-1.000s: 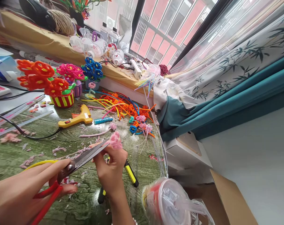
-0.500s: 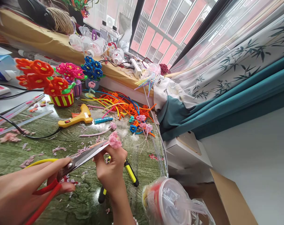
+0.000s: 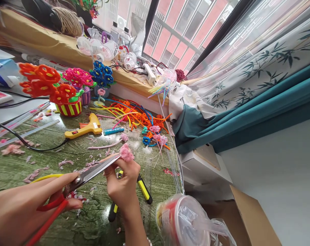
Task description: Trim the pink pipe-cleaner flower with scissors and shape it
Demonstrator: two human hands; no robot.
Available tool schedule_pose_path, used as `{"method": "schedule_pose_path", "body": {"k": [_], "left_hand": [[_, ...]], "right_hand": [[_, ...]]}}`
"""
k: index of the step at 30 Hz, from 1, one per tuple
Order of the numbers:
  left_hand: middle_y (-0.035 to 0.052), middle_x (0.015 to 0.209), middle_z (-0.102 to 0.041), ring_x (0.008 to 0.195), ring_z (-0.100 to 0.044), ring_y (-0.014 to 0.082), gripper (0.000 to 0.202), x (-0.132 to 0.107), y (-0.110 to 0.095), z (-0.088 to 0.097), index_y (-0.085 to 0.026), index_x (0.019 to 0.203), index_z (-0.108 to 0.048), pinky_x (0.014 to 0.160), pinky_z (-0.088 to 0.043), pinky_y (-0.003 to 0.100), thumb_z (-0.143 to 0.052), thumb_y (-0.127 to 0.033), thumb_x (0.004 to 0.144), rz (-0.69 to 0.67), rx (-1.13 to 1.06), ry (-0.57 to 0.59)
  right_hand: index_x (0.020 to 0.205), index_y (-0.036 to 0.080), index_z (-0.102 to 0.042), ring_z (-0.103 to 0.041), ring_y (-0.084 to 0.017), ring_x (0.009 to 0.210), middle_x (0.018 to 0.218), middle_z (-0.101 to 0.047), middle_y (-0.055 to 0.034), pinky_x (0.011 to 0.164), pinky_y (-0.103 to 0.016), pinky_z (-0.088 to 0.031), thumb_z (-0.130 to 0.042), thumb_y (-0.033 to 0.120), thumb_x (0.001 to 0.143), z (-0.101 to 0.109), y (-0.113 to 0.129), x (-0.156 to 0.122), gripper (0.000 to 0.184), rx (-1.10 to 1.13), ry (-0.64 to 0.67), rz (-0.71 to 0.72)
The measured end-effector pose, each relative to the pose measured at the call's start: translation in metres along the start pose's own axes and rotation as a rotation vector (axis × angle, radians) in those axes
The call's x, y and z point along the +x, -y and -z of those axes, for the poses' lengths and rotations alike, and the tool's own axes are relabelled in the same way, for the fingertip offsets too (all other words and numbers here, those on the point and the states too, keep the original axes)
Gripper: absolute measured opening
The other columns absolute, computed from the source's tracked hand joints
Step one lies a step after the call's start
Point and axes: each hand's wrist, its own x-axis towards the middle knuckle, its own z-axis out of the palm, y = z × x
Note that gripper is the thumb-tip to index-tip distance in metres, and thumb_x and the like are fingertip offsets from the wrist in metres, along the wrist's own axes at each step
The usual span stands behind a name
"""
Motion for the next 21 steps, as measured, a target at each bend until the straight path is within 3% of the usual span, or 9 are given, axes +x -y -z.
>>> {"method": "schedule_pose_path", "body": {"k": [4, 9, 21], "left_hand": [[-0.0033, 0.081, -0.084, 0.069, -0.081, 0.0258, 0.035, 0.016, -0.014, 0.002, -0.045, 0.12, -0.075, 0.052, -0.055, 0.027, -0.057, -0.048, 0.09, 0.139, -0.112, 0.01], [-0.0029, 0.078, -0.083, 0.076, -0.082, 0.026, 0.032, 0.035, -0.028, 0.004, -0.045, 0.113, -0.079, 0.055, -0.056, 0.025, -0.058, -0.048, 0.089, 0.164, -0.185, -0.002], [-0.0046, 0.066, -0.079, 0.067, -0.08, 0.0235, 0.026, 0.037, -0.03, 0.003, -0.043, 0.101, -0.081, 0.051, -0.053, 0.023, -0.06, -0.047, 0.087, 0.207, -0.19, -0.054]], "right_hand": [[0.083, 0.026, -0.083, -0.07, -0.022, 0.063, 0.073, -0.077, -0.0056, 0.057, -0.032, -0.056, -0.071, 0.017, 0.089, 0.0, -0.001, -0.001, 0.017, 0.012, 0.012, -0.037], [0.083, 0.026, -0.084, -0.067, -0.02, 0.059, 0.068, -0.073, -0.0034, 0.055, -0.031, -0.054, -0.071, 0.014, 0.089, 0.0, -0.002, -0.001, 0.019, 0.04, 0.012, -0.026], [0.084, 0.026, -0.085, -0.064, -0.018, 0.057, 0.064, -0.069, -0.0008, 0.055, -0.029, -0.05, -0.072, 0.014, 0.091, -0.005, -0.001, -0.003, 0.019, 0.145, 0.021, -0.067]]}}
